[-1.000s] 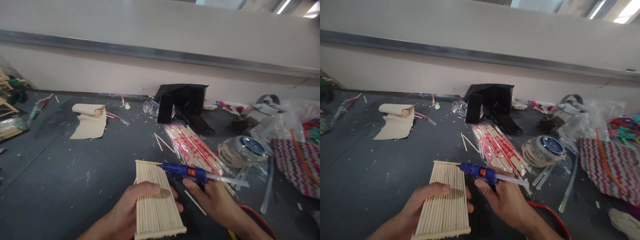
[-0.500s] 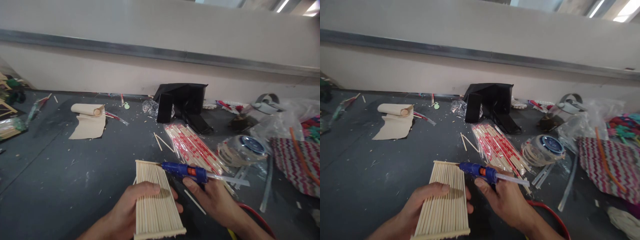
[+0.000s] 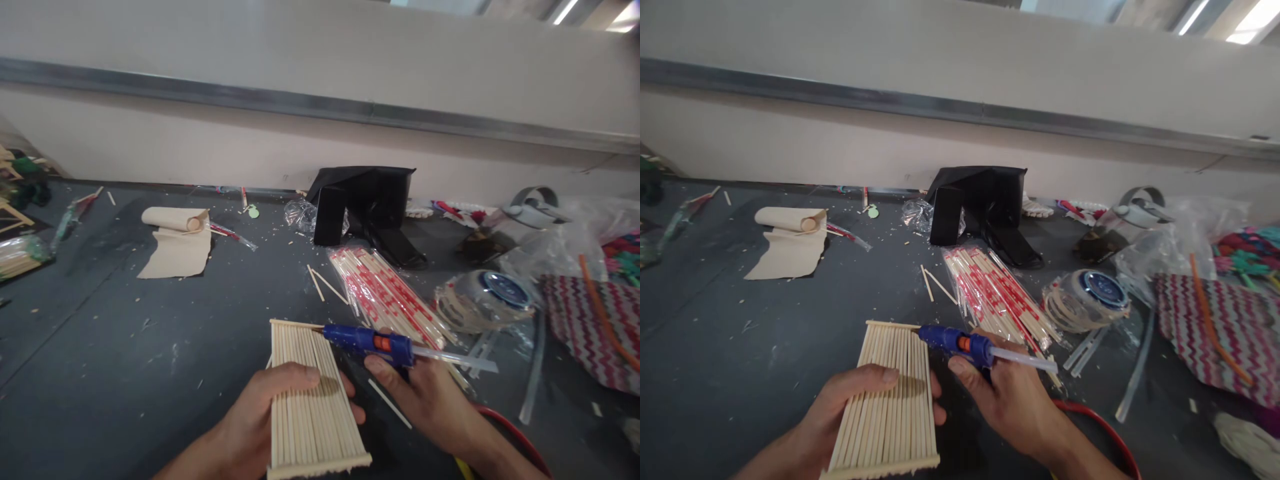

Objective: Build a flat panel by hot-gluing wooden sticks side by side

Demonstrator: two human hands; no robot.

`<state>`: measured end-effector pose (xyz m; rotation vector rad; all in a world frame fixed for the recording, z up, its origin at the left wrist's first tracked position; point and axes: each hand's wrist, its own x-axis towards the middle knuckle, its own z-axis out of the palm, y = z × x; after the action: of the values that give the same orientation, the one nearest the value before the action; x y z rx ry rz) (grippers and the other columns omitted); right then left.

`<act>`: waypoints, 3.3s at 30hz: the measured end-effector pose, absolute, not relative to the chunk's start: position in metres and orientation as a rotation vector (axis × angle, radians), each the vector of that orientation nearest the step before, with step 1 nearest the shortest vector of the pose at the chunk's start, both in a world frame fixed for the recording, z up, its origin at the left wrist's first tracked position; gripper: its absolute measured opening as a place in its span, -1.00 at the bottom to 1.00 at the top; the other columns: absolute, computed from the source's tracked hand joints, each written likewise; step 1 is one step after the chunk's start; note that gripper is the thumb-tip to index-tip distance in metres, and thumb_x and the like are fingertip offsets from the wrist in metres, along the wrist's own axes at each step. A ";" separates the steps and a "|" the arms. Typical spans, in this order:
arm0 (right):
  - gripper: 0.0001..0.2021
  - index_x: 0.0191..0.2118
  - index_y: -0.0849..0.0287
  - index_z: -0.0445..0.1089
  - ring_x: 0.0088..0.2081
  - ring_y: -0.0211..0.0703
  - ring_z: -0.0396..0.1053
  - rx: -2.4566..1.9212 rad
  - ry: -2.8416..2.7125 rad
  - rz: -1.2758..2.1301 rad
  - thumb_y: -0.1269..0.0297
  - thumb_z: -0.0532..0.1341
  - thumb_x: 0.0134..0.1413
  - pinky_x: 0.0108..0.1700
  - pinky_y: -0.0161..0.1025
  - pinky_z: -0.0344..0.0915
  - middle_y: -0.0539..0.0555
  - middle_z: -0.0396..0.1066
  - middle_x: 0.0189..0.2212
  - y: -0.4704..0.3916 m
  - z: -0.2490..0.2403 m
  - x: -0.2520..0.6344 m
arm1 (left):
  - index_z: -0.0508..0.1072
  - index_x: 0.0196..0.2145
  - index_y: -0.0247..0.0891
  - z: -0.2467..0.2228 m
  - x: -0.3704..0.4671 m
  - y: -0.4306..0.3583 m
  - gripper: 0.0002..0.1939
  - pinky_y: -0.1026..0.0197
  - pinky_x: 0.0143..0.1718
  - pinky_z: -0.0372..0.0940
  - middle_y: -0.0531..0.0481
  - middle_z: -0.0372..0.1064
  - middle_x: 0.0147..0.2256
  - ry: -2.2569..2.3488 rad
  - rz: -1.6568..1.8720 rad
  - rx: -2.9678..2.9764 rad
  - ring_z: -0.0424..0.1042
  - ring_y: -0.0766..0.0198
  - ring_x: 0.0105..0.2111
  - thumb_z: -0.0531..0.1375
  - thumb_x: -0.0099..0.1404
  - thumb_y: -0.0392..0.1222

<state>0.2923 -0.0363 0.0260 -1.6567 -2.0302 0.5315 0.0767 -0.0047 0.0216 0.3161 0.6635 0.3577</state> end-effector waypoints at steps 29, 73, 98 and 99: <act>-0.68 -0.36 0.14 0.35 -0.36 -0.10 0.43 -1.687 -2.039 0.487 0.09 -0.02 0.26 -0.31 -0.19 0.35 0.06 0.47 -0.42 -0.037 0.027 0.293 | 0.50 -0.18 -0.55 0.020 0.076 -0.006 -0.50 0.01 -0.28 0.38 -0.43 0.50 -0.26 0.641 0.374 0.287 0.50 0.01 -0.33 0.14 0.07 -0.04; -0.75 -0.24 0.16 0.37 -0.26 -0.08 0.43 -1.648 -2.023 0.495 0.14 0.04 0.22 -0.21 -0.16 0.33 0.09 0.49 -0.31 -0.032 0.024 0.293 | 0.51 -0.19 -0.52 0.022 0.074 -0.004 -0.50 0.07 -0.30 0.36 -0.40 0.51 -0.25 0.716 0.382 0.309 0.50 0.02 -0.34 0.14 0.08 -0.01; -0.76 -0.18 0.12 0.34 -0.21 -0.12 0.36 -1.584 -1.827 0.850 0.12 0.03 0.24 -0.10 -0.16 0.31 0.04 0.43 -0.29 -0.032 0.027 0.293 | 0.49 -0.16 -0.53 0.023 0.074 -0.003 -0.48 0.02 -0.26 0.34 -0.39 0.50 -0.24 0.717 0.371 0.303 0.49 0.02 -0.33 0.13 0.11 0.01; -0.77 -0.19 0.11 0.33 -0.20 -0.12 0.36 -1.580 -1.828 0.856 0.12 0.03 0.24 -0.09 -0.17 0.31 0.03 0.43 -0.29 -0.032 0.027 0.293 | 0.49 -0.16 -0.54 0.024 0.074 -0.003 -0.47 0.03 -0.27 0.35 -0.40 0.50 -0.24 0.720 0.371 0.305 0.49 0.02 -0.33 0.13 0.10 0.01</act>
<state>0.2926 -0.0323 0.0267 -1.5803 -1.8279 0.8562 0.0744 -0.0027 0.0236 0.3049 0.7197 0.3710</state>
